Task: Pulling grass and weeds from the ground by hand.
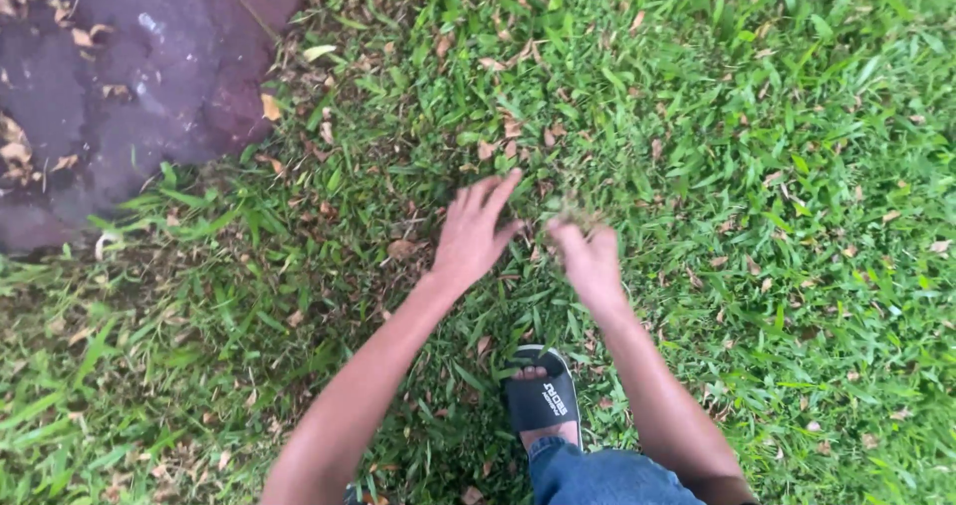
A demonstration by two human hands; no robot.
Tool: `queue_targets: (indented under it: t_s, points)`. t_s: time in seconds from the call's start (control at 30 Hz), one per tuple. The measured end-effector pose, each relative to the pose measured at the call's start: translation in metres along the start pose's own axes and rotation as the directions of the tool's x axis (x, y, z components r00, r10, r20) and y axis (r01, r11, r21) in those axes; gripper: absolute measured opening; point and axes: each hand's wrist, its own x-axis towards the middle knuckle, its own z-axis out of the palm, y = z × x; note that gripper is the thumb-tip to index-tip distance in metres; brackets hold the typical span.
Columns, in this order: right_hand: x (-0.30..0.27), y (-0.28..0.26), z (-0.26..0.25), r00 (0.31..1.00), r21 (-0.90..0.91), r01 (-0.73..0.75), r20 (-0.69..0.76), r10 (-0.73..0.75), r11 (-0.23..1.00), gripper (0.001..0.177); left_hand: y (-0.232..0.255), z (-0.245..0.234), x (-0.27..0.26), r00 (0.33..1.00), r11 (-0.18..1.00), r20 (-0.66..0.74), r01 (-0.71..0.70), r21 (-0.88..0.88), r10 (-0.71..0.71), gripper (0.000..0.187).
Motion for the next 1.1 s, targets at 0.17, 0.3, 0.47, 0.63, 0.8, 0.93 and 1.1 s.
queue_targets:
  t_s: [0.17, 0.3, 0.47, 0.63, 0.8, 0.93, 1.1]
  points:
    - [-0.003, 0.036, -0.008, 0.979, 0.101, 0.201, 0.026, -0.205, 0.974, 0.014, 0.036, 0.032, 0.043, 0.982, 0.984, 0.064, -0.178, 0.006, 0.177, 0.062]
    - [0.003, 0.023, -0.033, 0.988, 0.112, 0.1, -0.126, -0.086, 0.989, 0.019, 0.011, 0.088, 0.052, 0.982, 0.98, 0.003, -0.186, -0.065, 0.187, 0.022]
    - [0.062, 0.034, -0.035, 0.904, -0.219, 0.347, -0.181, -0.387, 0.912, 0.046, 0.034, 0.077, 0.07, 0.949, 0.877, 0.049, 0.306, -0.37, -0.311, 0.018]
    - [0.099, 0.026, -0.011, 0.799, -0.402, 0.583, 0.124, -0.589, 0.706, 0.056, 0.041, 0.073, 0.069, 0.96, 0.902, -0.134, 0.176, -0.394, -0.246, 0.025]
    - [0.143, 0.109, -0.004, 0.82, -0.497, 0.549, 0.164, -0.548, 0.672, 0.012, 0.037, 0.064, 0.07, 0.983, 0.979, -0.153, 0.073, -0.191, -0.103, 0.022]
    - [0.141, 0.08, -0.01, 0.985, -0.176, 0.114, -0.105, -0.134, 0.978, 0.043, 0.032, 0.057, 0.059, 0.998, 0.989, -0.017, 0.056, -0.137, -0.059, 0.033]
    - [0.115, 0.069, -0.031, 0.937, 0.218, 0.029, -0.345, 0.049, 0.975, 0.044, 0.021, 0.053, 0.05, 0.938, 0.974, 0.345, -0.05, 0.22, -0.029, 0.09]
